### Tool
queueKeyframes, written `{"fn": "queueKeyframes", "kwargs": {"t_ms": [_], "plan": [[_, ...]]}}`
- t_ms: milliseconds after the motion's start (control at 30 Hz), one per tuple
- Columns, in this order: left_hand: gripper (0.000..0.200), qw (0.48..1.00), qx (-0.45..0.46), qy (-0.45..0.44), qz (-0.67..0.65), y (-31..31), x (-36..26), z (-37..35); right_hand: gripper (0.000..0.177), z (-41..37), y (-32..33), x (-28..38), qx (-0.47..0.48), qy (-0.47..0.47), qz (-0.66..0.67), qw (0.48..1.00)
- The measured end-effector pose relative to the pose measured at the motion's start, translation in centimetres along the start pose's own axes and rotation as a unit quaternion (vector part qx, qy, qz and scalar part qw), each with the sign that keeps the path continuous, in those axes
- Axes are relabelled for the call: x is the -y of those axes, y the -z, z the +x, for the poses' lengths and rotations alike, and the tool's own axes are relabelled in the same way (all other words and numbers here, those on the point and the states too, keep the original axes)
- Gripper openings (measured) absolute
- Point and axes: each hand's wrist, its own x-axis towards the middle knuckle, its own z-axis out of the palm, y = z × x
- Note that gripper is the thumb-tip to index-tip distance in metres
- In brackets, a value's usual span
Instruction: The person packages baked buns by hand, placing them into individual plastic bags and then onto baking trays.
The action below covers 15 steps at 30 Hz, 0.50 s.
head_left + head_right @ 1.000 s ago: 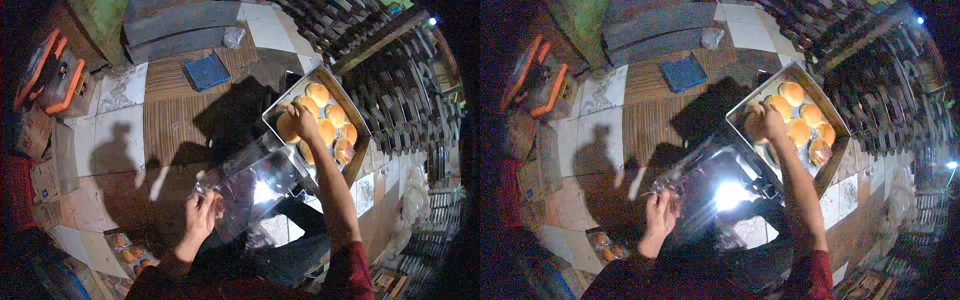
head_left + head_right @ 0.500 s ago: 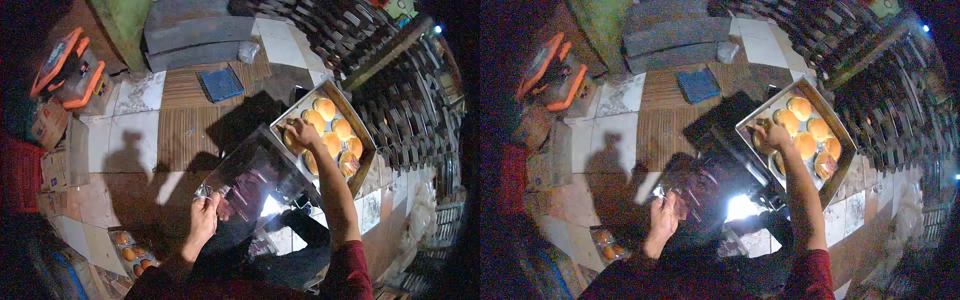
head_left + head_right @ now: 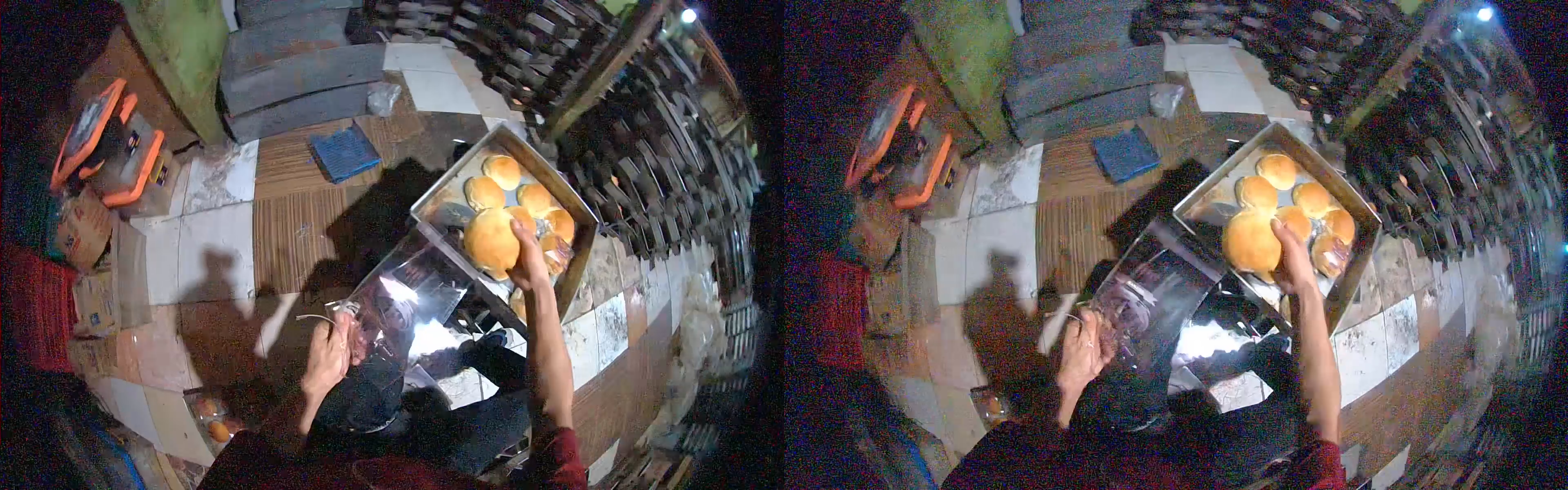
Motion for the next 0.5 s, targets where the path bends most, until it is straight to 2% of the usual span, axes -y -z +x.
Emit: {"fn": "queueKeyframes", "kwargs": {"t_ms": [33, 67, 100, 133, 200, 233, 267, 333, 400, 467, 500], "plan": [[0.040, 0.990, 0.065, -0.069, 0.106, 0.6, 0.6, 0.4, 0.039, -2.6, -0.6, 1.0, -0.029, -0.027, 0.034, 0.999], [0.042, 0.959, 0.129, -0.138, 0.210, 1.2, 1.2, 0.9, 0.043, -3.9, 0.1, 0.8, -0.005, -0.027, 0.051, 0.998], [0.037, 0.952, 0.183, -0.114, 0.219, 1.7, 1.6, 1.4, 0.041, -6.0, -0.2, 1.4, 0.012, -0.023, 0.036, 0.999], [0.037, 0.949, 0.194, -0.111, 0.224, 1.0, 1.6, 1.1, 0.040, -8.2, -0.7, 1.9, 0.028, -0.021, 0.021, 0.999], [0.025, 0.894, 0.197, -0.157, 0.370, -0.8, 0.9, 0.7, 0.037, -10.6, -0.6, 1.3, 0.019, -0.034, -0.084, 0.996], [0.016, 0.898, 0.215, -0.111, 0.367, -1.5, 0.7, 0.6, 0.060, -13.6, -1.0, 2.4, 0.088, 0.031, -0.266, 0.960], [0.016, 0.896, 0.220, -0.112, 0.369, -2.1, 0.8, 0.2, 0.062, -14.7, -0.5, 1.1, 0.139, 0.033, -0.249, 0.958], [0.016, 0.854, 0.204, -0.225, 0.423, -3.1, 0.9, -0.7, 0.058, -17.5, -1.5, -0.8, 0.133, 0.075, -0.299, 0.942], [0.019, 0.859, 0.195, -0.231, 0.413, -2.5, 1.1, -0.8, 0.052, -19.3, -1.0, -2.6, 0.110, -0.018, -0.124, 0.986], [0.021, 0.942, 0.167, -0.112, 0.268, -2.8, -0.4, -2.3, 0.048, -20.0, 0.8, -3.5, 0.113, -0.033, 0.080, 0.990], [0.027, 0.948, 0.176, -0.112, 0.241, -3.1, -1.1, -2.8, 0.055, -20.0, 0.5, -4.5, 0.115, -0.024, 0.149, 0.982]]}}
